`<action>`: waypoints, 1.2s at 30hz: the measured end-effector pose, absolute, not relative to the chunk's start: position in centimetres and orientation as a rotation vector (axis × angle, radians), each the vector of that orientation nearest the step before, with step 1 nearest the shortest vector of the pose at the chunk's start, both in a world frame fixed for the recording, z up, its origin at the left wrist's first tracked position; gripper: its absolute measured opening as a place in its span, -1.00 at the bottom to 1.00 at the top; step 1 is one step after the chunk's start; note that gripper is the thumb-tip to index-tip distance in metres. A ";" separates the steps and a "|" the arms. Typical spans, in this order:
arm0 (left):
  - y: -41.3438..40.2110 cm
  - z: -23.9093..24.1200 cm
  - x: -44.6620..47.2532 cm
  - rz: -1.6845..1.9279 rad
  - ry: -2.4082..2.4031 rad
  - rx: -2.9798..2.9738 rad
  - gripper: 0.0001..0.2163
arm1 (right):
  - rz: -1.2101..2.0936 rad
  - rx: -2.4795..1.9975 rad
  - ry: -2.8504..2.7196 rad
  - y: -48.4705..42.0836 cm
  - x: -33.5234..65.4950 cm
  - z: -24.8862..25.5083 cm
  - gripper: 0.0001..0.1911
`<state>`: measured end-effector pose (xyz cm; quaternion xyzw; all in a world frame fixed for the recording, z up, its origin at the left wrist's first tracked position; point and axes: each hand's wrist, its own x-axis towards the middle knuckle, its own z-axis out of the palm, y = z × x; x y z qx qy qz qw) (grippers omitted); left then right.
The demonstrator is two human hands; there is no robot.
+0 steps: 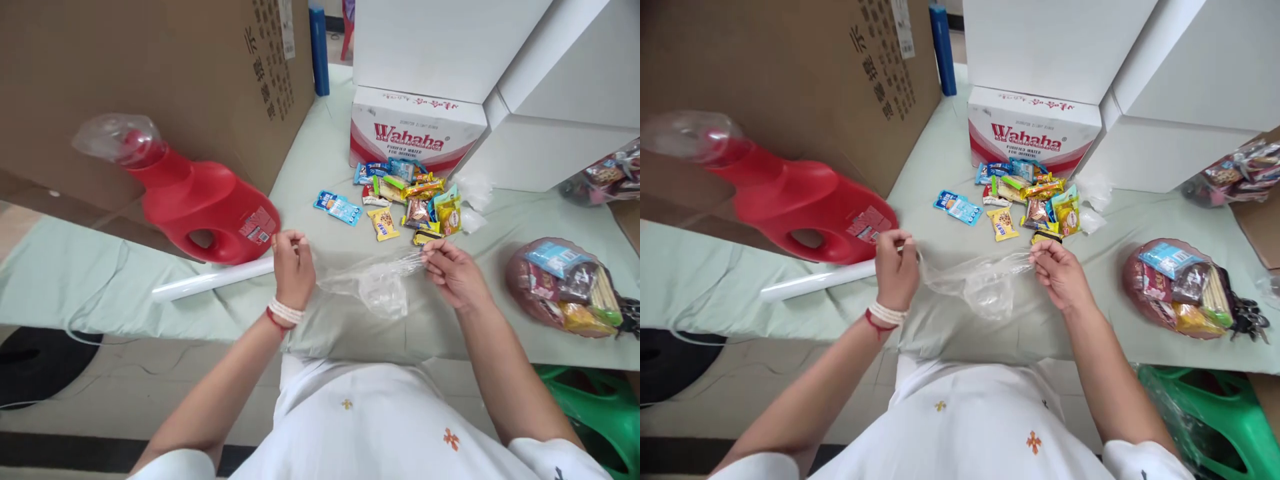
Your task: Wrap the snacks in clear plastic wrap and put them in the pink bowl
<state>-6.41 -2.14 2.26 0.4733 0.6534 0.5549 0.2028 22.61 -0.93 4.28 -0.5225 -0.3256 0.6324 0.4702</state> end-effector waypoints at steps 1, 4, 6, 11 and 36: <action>-2.4 0.9 -6.2 1.596 1.841 1.464 -0.93 | 1.544 -1.279 -0.783 -0.3 22.2 2.8 -0.69; -4.3 -1.9 -5.5 1.276 1.422 2.063 -0.88 | 1.539 -1.280 -0.721 0.6 21.8 -0.1 -0.68; -5.6 -2.9 -5.0 0.986 1.120 2.276 -0.81 | 1.528 -1.288 -0.664 0.8 22.0 -0.8 -0.66; -5.7 -4.8 -3.4 0.697 1.149 2.350 -0.70 | 1.398 -1.257 -0.674 1.1 22.7 -0.2 -0.57; -5.8 -2.7 -2.8 0.671 1.227 0.892 -0.45 | 1.621 -1.328 -0.684 -3.3 17.8 -0.1 -0.60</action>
